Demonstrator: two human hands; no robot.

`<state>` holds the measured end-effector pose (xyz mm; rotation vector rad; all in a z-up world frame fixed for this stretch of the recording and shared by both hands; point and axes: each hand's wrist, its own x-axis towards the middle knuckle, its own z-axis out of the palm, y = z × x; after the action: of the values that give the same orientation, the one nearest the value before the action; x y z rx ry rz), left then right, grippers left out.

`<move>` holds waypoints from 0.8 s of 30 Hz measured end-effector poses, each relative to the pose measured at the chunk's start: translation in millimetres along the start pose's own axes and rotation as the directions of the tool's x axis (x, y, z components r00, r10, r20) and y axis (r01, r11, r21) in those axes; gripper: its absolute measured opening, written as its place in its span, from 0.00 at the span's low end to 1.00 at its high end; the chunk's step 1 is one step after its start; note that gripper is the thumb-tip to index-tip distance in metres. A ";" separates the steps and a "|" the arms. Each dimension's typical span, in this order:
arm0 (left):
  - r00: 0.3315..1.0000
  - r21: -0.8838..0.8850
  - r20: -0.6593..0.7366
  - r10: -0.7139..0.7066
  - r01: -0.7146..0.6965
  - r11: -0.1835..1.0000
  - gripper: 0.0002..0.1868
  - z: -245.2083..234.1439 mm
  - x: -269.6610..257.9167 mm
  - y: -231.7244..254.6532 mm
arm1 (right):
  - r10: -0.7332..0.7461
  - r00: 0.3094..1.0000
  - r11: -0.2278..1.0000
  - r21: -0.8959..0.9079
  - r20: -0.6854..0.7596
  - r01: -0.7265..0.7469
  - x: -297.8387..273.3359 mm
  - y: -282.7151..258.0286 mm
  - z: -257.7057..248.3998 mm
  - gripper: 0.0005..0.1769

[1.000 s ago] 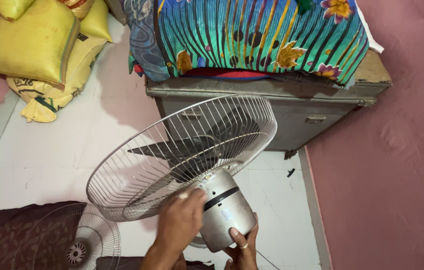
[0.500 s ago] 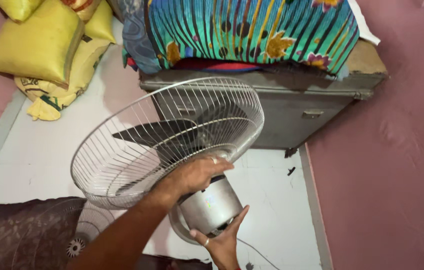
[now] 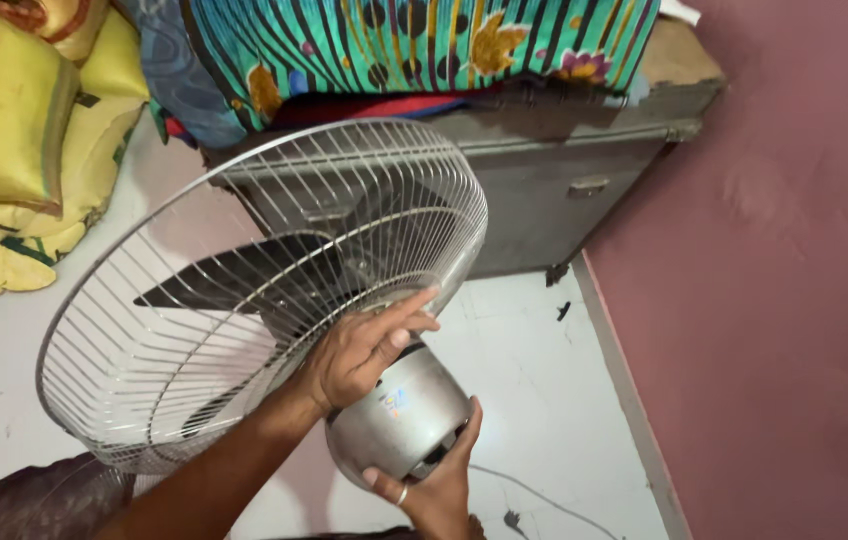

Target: The person uses a screwdriver to adjust the internal wiring of a standing fan's motor housing. They repeatedly remove and reattach the motor cover, manipulate wires, and tighten screws to complete the repair.

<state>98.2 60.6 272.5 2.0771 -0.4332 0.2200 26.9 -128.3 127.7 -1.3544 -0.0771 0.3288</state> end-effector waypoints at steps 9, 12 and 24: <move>0.998 0.036 0.037 -0.041 0.039 0.999 0.34 -0.6 -0.3 1.3 | 0.003 1.000 0.997 0.081 0.012 -0.004 1.7 0.9 1.0 0.87; 0.998 0.056 0.024 -0.055 0.054 0.997 0.34 2.3 1.6 1.6 | -0.009 0.999 0.981 0.194 0.052 -0.001 5.1 2.7 0.9 0.87; 0.995 0.083 0.012 -0.099 0.098 0.992 0.34 -0.3 0.5 3.5 | 0.062 0.993 0.988 0.137 0.105 -0.076 9.8 -39.3 6.0 0.85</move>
<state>97.3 59.1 275.6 2.1758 -0.3354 0.1649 42.1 -126.9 165.7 -1.2022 -0.0888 0.4526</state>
